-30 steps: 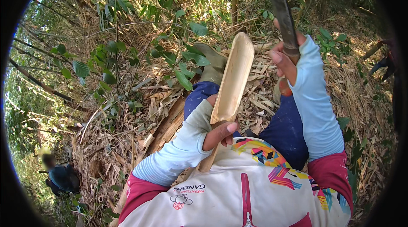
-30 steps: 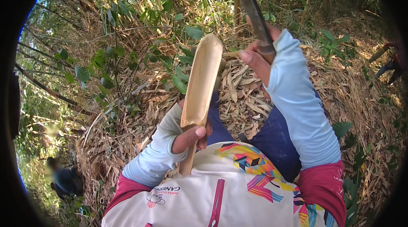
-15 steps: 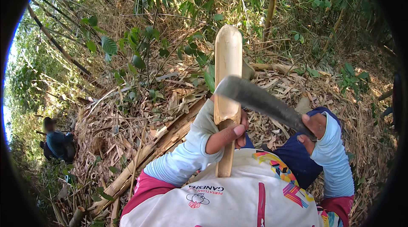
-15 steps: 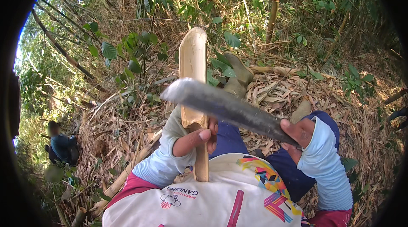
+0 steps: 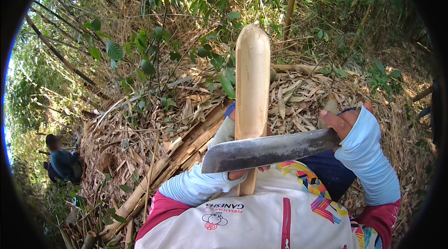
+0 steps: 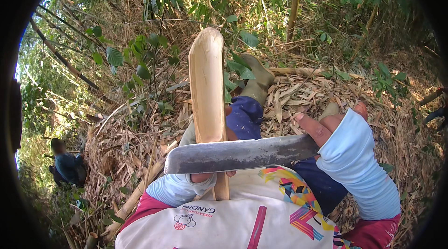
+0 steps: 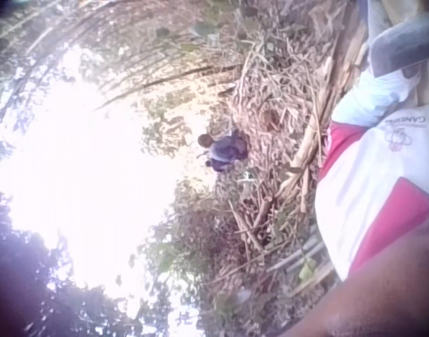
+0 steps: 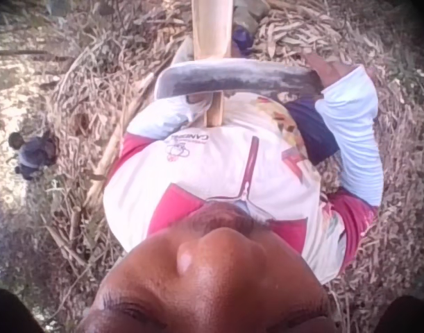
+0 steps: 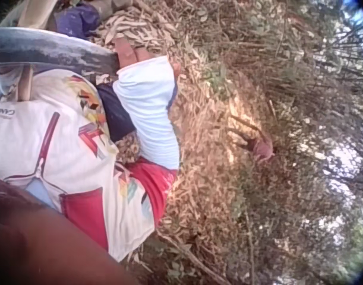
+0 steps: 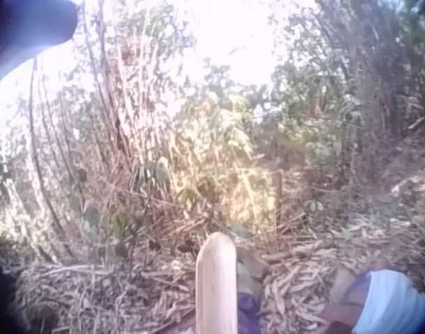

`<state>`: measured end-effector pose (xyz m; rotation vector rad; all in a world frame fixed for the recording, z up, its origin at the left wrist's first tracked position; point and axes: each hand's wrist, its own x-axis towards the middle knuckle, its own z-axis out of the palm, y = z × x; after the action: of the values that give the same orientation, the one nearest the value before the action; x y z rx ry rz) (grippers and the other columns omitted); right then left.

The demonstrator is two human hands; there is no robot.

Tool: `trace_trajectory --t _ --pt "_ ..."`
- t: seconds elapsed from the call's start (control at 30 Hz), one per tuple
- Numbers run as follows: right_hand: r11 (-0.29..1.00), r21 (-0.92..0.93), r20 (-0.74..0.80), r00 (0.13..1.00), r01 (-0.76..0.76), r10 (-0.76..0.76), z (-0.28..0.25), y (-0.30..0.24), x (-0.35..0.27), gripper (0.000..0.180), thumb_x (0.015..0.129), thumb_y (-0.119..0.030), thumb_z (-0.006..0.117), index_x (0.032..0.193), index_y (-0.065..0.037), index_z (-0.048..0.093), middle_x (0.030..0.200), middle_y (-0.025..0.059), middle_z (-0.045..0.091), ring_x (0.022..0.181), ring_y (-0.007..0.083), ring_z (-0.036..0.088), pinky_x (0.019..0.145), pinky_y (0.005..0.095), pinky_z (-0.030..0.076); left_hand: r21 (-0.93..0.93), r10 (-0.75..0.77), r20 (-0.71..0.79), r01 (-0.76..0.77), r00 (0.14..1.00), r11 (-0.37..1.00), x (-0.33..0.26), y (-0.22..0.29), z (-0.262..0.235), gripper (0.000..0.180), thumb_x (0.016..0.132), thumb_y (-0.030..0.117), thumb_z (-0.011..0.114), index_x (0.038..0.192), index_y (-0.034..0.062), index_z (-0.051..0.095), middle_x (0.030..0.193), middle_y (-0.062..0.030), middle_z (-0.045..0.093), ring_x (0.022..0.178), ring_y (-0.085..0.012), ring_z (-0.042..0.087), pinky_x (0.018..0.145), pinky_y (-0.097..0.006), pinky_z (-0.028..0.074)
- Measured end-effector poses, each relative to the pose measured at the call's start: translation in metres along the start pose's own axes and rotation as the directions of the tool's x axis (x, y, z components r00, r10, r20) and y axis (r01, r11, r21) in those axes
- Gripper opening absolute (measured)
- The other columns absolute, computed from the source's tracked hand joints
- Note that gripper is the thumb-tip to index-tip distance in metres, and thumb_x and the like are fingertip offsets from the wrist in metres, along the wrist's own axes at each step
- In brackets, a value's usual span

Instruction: The person sits on the forest floor and uses a large machete to split and carve a piece of bamboo. They repeatedly strike the bamboo to split it lengthwise and then scrape the inner surface to smooth it. Another person is visible in the background also working with bamboo.

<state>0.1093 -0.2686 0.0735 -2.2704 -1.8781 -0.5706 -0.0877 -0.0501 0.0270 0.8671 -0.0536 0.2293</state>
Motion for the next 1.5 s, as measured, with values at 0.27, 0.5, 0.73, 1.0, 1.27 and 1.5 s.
trace_trajectory --t 0.27,0.5,0.73,1.0,1.27,1.5 --pt "0.997 -0.079 -0.04 0.999 0.013 -0.017 -0.006 0.008 0.003 0.044 0.067 -0.015 0.066 0.111 -0.018 0.066 0.062 -0.0001 0.05 0.058 0.0214 0.052 0.081 0.0515 0.042 0.207 0.015 0.064 -0.028 0.998 0.978 -0.007 0.004 0.0 0.08 0.088 0.004 0.062 0.149 0.0077 0.01 0.114 -0.0147 0.059 0.085 -0.0204 0.065 0.075 -0.032 0.052" --pt "0.988 -0.154 -0.055 0.998 0.029 -0.038 -0.014 0.01 0.012 0.038 0.074 -0.013 0.064 0.112 -0.018 0.067 0.056 -0.0013 0.041 0.052 0.019 0.047 0.087 0.0524 0.041 0.185 0.061 -0.129 -0.036 0.99 0.982 -0.007 -0.001 0.019 0.096 0.075 0.029 0.081 0.144 -0.0021 0.021 0.097 -0.0143 0.06 0.071 -0.019 0.064 0.06 -0.029 0.051" --pt "0.973 -0.229 -0.017 0.999 -0.036 0.033 -0.02 0.027 0.012 0.041 0.073 -0.013 0.065 0.113 -0.019 0.066 0.059 0.0005 0.044 0.055 0.0204 0.048 0.085 0.0528 0.042 0.359 -0.123 -0.141 0.166 0.982 0.918 0.003 0.011 0.029 0.049 0.088 0.0 0.063 0.131 0.0063 0.04 0.089 -0.0056 0.06 0.071 -0.0101 0.058 0.058 -0.024 0.05" --pt "0.968 -0.125 -0.096 0.974 -0.218 0.206 -0.033 0.044 0.02 0.065 0.06 -0.003 0.069 0.122 -0.02 0.061 0.065 0.0052 0.046 0.059 0.0263 0.048 0.07 0.0487 0.044 0.313 -0.043 -0.069 0.062 0.997 0.948 -0.004 0.0 0.023 0.058 0.089 0.0 0.061 0.138 0.0055 0.03 0.096 -0.0085 0.057 0.072 -0.0105 0.055 0.06 -0.024 0.049" --pt "0.961 -0.276 0.013 1.0 -0.016 0.02 -0.025 0.042 0.002 0.056 0.062 -0.006 0.069 0.117 -0.02 0.066 0.059 0.0036 0.039 0.056 0.0243 0.046 0.082 0.0526 0.046 0.385 -0.102 -0.168 0.161 0.98 0.909 -0.006 0.0 0.018 0.054 0.086 -0.003 0.064 0.133 0.0029 0.038 0.099 -0.0093 0.061 0.074 -0.0098 0.059 0.058 -0.022 0.05" --pt "0.961 -0.172 -0.062 0.976 -0.218 0.211 -0.046 0.049 0.014 0.063 0.057 -0.004 0.071 0.119 -0.017 0.064 0.063 0.0052 0.045 0.058 0.0252 0.047 0.079 0.052 0.045 0.366 -0.042 -0.105 0.078 0.994 0.927 -0.004 -0.004 0.017 0.056 0.088 -0.001 0.061 0.136 0.0039 0.033 0.097 -0.0082 0.06 0.073 -0.0093 0.057 0.06 -0.023 0.05"
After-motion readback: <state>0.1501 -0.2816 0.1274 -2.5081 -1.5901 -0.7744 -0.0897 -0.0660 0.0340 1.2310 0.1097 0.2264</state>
